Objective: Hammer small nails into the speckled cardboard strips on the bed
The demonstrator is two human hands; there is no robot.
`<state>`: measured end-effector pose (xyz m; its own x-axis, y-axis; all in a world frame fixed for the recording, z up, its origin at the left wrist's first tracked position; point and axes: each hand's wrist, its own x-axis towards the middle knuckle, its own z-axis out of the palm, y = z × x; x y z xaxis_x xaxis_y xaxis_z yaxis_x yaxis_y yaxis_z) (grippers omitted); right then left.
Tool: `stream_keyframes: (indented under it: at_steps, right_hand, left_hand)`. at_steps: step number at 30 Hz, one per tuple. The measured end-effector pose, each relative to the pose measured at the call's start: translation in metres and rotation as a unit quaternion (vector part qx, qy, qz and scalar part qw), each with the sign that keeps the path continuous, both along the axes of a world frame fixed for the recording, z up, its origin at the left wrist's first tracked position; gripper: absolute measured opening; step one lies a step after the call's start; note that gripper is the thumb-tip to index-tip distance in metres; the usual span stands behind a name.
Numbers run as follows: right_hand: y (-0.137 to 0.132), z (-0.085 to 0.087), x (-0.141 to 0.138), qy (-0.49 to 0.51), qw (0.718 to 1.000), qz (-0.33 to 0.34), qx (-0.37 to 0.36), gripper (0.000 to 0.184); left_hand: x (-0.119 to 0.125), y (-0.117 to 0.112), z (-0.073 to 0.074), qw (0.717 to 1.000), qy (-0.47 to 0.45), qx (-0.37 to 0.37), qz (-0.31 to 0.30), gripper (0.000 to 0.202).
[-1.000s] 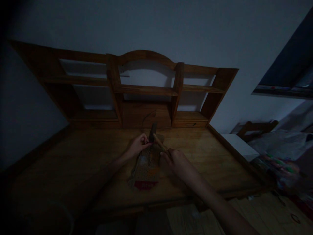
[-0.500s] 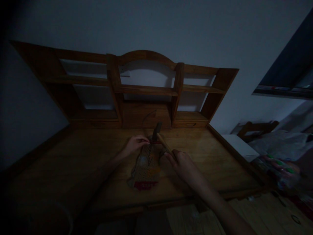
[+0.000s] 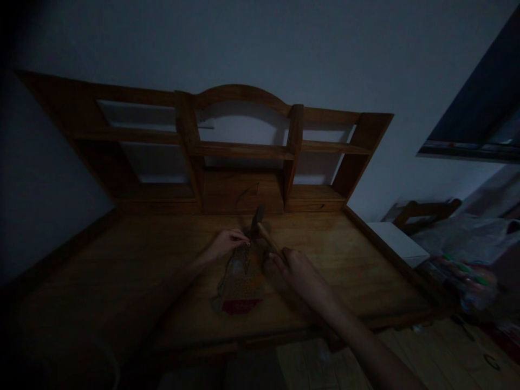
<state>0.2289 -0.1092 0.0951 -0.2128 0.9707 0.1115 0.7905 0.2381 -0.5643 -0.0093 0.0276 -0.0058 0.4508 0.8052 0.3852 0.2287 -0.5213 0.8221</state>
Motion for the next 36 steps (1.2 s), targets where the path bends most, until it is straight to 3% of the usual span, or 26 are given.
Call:
stream_keyframes:
  at_steps: [4,8,24,36]
  right_hand:
    - [-0.001,-0.002,-0.001,0.0,1.0,0.006,-0.004,0.034]
    - [-0.002,-0.001,-0.001,0.005,1.0,0.009,-0.005,0.034]
    - [-0.007,0.007,0.001,0.005,1.0,-0.002,0.0,0.035]
    - [-0.015,0.015,-0.006,0.0,1.0,0.017,-0.006,0.03]
  left_hand:
    - [0.001,-0.002,0.0,1.0,-0.006,-0.02,-0.014,0.017]
    - [0.001,-0.004,0.004,1.0,0.002,0.004,0.007,0.015]
    - [-0.002,-0.011,0.017,0.997,0.02,0.06,-0.035,0.015]
    - [-0.002,-0.007,0.013,0.996,0.052,0.067,-0.026,0.013]
